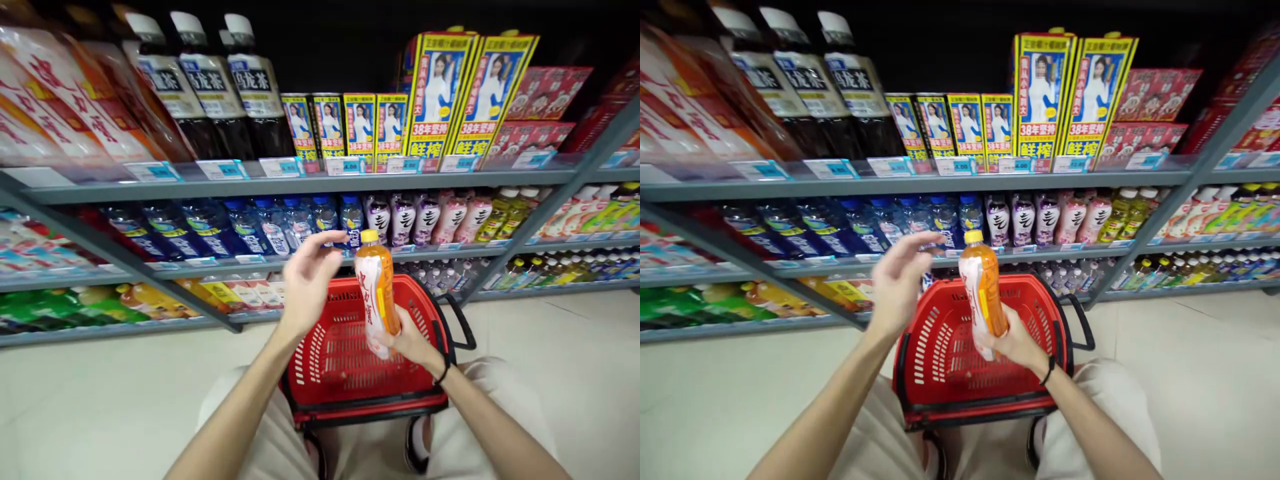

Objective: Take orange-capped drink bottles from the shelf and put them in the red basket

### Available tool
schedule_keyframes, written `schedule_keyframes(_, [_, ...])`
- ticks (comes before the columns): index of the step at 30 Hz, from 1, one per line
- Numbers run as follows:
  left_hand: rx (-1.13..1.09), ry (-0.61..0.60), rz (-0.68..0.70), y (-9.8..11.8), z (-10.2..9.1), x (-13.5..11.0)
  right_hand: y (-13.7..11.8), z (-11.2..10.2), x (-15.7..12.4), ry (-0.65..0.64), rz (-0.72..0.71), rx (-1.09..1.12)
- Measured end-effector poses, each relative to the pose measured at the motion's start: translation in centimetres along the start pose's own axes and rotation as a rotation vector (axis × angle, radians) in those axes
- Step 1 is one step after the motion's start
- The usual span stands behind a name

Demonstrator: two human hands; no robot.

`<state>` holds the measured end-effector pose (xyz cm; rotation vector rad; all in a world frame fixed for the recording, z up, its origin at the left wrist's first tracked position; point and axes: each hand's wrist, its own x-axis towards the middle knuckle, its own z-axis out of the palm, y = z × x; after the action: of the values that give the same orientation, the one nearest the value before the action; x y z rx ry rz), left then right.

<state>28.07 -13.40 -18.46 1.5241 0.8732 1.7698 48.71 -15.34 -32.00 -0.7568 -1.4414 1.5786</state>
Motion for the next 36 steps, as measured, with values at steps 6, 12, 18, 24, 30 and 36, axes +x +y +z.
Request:
schedule_keyframes(6, [-0.280, -0.305, -0.404, -10.7, -2.4, 0.2, 1.8, 0.7, 2.7, 0.005, 0.062, -0.195])
schedule_keyframes(12, [-0.341, 0.014, -0.434, -13.0, -4.4, -2.5, 3.5, 1.1, 3.7, -0.110, 0.199, -0.115])
schedule_keyframes(18, [-0.226, -0.061, -0.342, -12.4, -4.3, -3.5, 6.4, 1.2, 4.3, 0.086, 0.225, 0.062])
schedule_keyframes(24, [-0.315, -0.157, -0.337, -13.0, -4.6, -4.4, 6.1, 1.0, 3.3, -0.028, 0.378, 0.330])
schedule_keyframes(30, [-0.319, -0.133, -0.282, -13.1, -4.4, -5.0, 7.4, 2.4, 2.2, -0.183, 0.498, 0.590])
schedule_keyframes(36, [-0.018, -0.006, -0.093, -12.8, -4.3, -5.1, 6.0, 3.9, 3.5, 0.040, 0.523, 0.581])
